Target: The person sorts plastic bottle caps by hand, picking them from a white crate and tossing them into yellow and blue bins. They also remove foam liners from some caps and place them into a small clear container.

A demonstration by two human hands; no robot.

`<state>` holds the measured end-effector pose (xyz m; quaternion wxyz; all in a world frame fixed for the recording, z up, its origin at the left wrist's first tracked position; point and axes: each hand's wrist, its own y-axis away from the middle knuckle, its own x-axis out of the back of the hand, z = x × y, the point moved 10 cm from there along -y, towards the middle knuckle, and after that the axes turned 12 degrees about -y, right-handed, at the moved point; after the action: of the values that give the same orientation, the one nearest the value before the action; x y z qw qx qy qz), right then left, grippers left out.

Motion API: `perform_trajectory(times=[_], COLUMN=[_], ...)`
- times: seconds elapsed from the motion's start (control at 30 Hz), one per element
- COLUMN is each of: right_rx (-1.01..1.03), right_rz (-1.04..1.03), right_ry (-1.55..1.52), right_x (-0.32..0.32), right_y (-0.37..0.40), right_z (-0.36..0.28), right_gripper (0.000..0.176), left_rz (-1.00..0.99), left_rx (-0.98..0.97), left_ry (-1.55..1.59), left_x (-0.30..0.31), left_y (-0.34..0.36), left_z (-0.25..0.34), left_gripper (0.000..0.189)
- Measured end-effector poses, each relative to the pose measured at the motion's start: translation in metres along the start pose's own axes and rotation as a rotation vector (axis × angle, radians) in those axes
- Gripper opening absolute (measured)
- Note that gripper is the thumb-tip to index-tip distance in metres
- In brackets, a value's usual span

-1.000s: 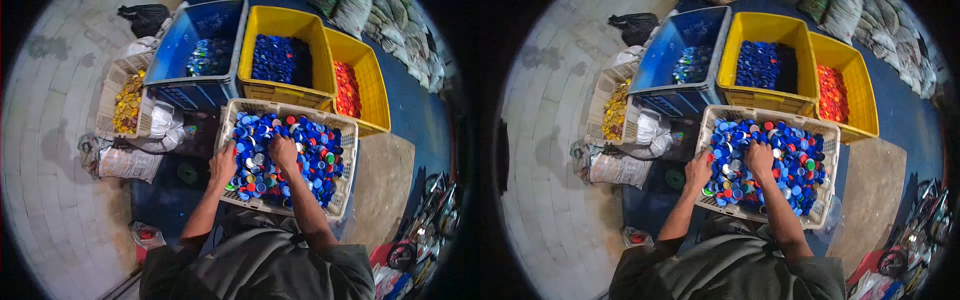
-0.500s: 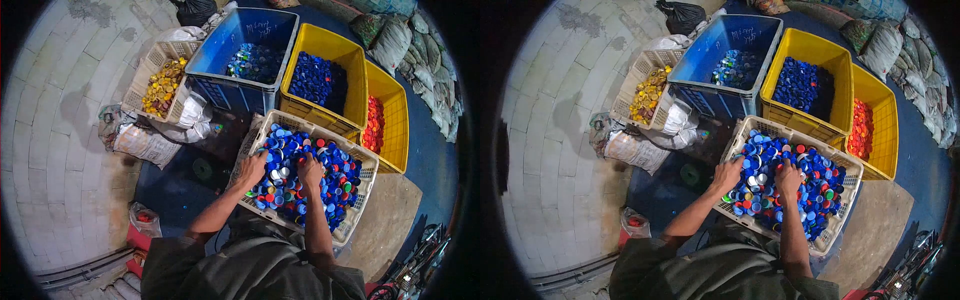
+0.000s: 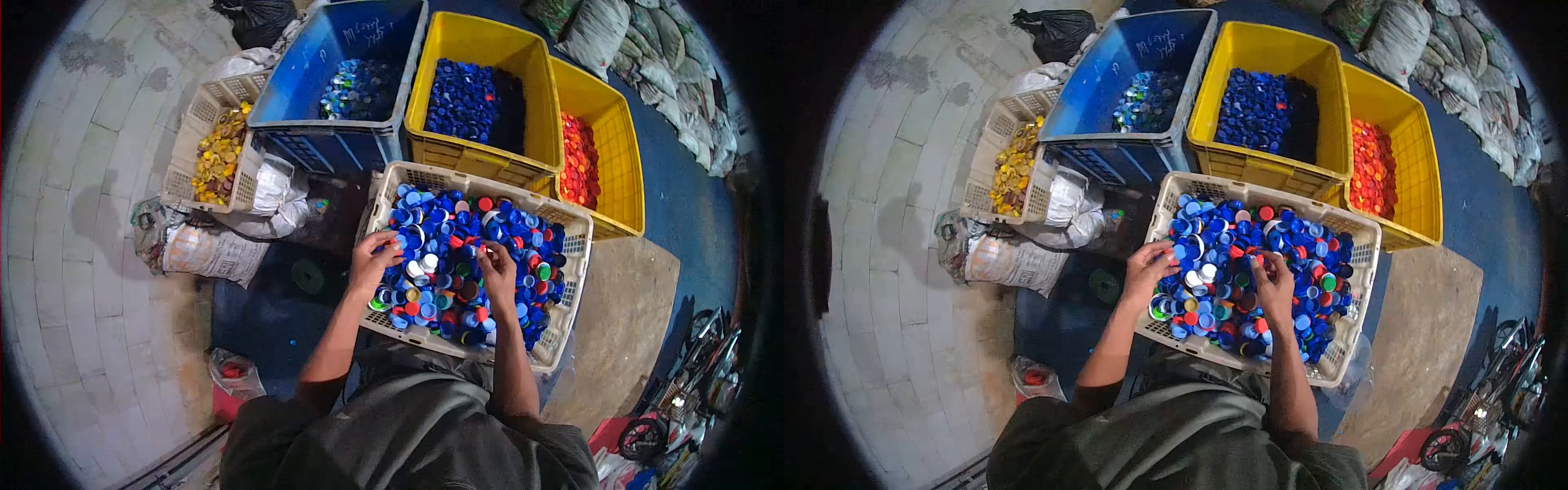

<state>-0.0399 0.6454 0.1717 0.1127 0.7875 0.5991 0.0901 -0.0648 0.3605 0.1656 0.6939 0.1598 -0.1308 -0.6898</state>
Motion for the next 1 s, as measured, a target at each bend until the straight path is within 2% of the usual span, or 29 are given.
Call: perform_trajectory(times=[0.07,0.23,0.3,0.37,0.47,0.53,0.57,0.63,0.67,0.7,0.77,0.8,0.9,0.93,1.0], right_rx=[-0.085,-0.239,-0.295,-0.335,-0.39,-0.311,-0.272,-0.057,0.061,0.178,0.129,0.131,0.138,0.141,0.155], right_rz=[-0.026,-0.082,-0.105,-0.088,-0.092,-0.183,-0.227,-0.317,-0.353,-0.386,-0.313,-0.28,-0.266,-0.257,-0.234], right_ry=[-0.216,-0.55,-0.655,-0.866,-1.023,-0.805,-0.694,-0.121,0.142,0.407,0.593,0.675,0.83,0.843,0.86], right_x=[0.001,0.004,0.003,-0.005,-0.011,-0.013,-0.014,-0.016,-0.024,-0.032,-0.031,-0.032,-0.032,-0.03,-0.026], right_y=[0.01,0.017,0.018,0.023,0.028,0.024,0.023,0.027,0.033,0.039,0.044,0.047,0.048,0.047,0.044], right_z=[0.001,0.027,0.036,0.025,0.013,0.021,0.023,0.011,0.0,-0.006,0.0,-0.002,-0.008,-0.004,0.001], right_gripper=[0.024,0.027,0.029,0.023,0.031,0.03,0.029,0.022,0.021,0.02,0.015,0.015,0.017,0.018,0.02], left_rz=[-0.021,-0.058,-0.044,-0.053,-0.188,-0.3,-0.279,-0.237,-0.254,-0.266,-0.284,-0.282,-0.308,-0.32,-0.285], left_rx=[0.06,0.125,0.169,0.179,0.184,0.185,0.186,0.183,-0.126,-0.15,-0.201,-0.265,-0.531,-0.481,-0.505], left_ry=[0.096,0.212,0.255,0.31,0.312,0.244,0.08,-0.248,-0.41,-0.567,-0.882,-0.873,-1.107,-1.154,-1.214], left_x=[0.002,0.004,0.004,0.002,-0.014,-0.028,-0.029,-0.034,-0.044,-0.048,-0.063,-0.069,-0.091,-0.098,-0.103], left_y=[0.003,0.006,0.007,0.008,0.01,0.013,0.015,0.02,0.013,0.014,0.023,0.025,0.035,0.04,0.041], left_z=[-0.005,-0.012,-0.016,-0.017,-0.02,-0.018,-0.017,-0.014,-0.002,-0.008,0.008,0.008,0.005,0.012,0.007], left_gripper=[0.034,0.029,0.021,0.016,0.013,0.016,0.017,0.018,0.019,0.021,0.025,0.025,0.027,0.028,0.025])
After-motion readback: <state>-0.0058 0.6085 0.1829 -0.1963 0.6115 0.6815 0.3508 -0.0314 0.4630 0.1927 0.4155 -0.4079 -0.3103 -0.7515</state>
